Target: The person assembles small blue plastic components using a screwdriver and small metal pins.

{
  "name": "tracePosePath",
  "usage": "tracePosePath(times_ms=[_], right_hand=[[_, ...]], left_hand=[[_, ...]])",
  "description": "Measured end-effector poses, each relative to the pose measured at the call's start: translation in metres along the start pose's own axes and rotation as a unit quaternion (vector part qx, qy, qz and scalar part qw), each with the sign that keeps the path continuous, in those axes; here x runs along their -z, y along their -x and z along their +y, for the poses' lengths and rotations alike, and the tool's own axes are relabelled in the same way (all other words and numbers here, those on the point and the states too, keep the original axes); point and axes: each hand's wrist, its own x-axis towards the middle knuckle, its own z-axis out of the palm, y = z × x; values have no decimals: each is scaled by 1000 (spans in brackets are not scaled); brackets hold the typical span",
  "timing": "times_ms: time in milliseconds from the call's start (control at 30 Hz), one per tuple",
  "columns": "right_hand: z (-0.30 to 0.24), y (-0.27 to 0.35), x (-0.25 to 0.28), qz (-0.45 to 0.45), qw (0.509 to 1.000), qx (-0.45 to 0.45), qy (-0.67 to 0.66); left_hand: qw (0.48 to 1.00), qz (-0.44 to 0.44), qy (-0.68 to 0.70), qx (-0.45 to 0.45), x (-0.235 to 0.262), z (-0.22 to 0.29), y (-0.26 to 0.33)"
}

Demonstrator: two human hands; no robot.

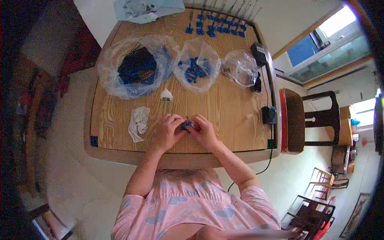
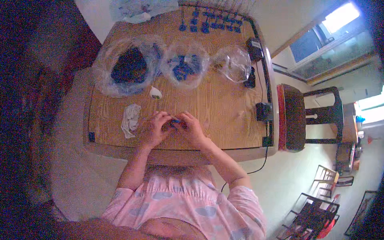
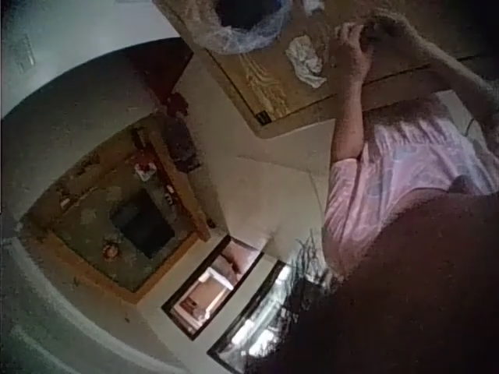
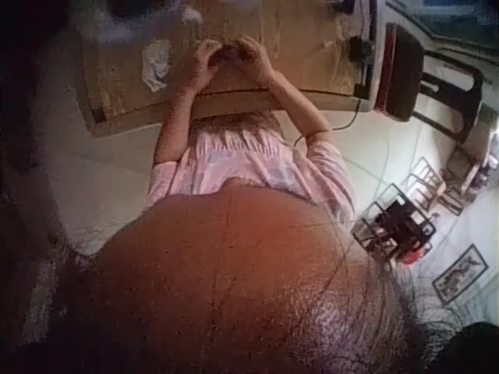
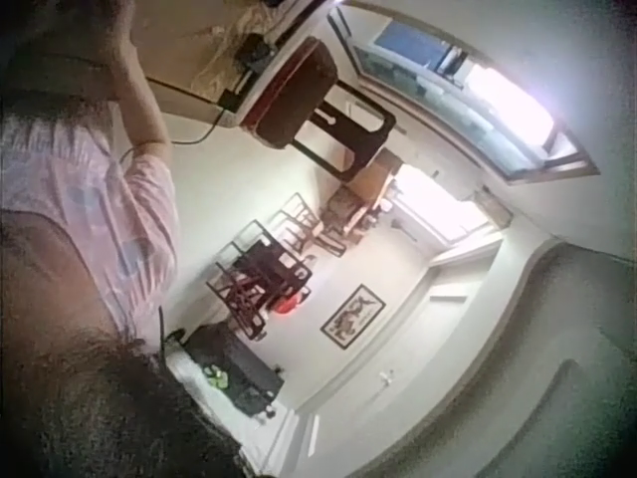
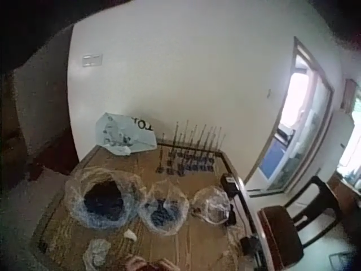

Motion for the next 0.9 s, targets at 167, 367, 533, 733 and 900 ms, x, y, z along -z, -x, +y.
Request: tracePosePath(times_ms=[167,367,533,733,900], right_hand=[[3,16,19,40,999,-34,-10],[-9,48,83,-73,988,-72,112],[-17,68,100,-82,963,-110,233],[-5,79,104,-99,968,-81,215],[12,73,95,-54,973,-6,225]], left_hand=[[1000,-7,-7,-23,-19,-17,9],[997,0,-62,-50,-24,-20,15],[992,-14,-115,-51,-27,-10,15],[991,-8,-129,-31,-24,-17,12],[976,-35,-205,-69,-17,-14,5]])
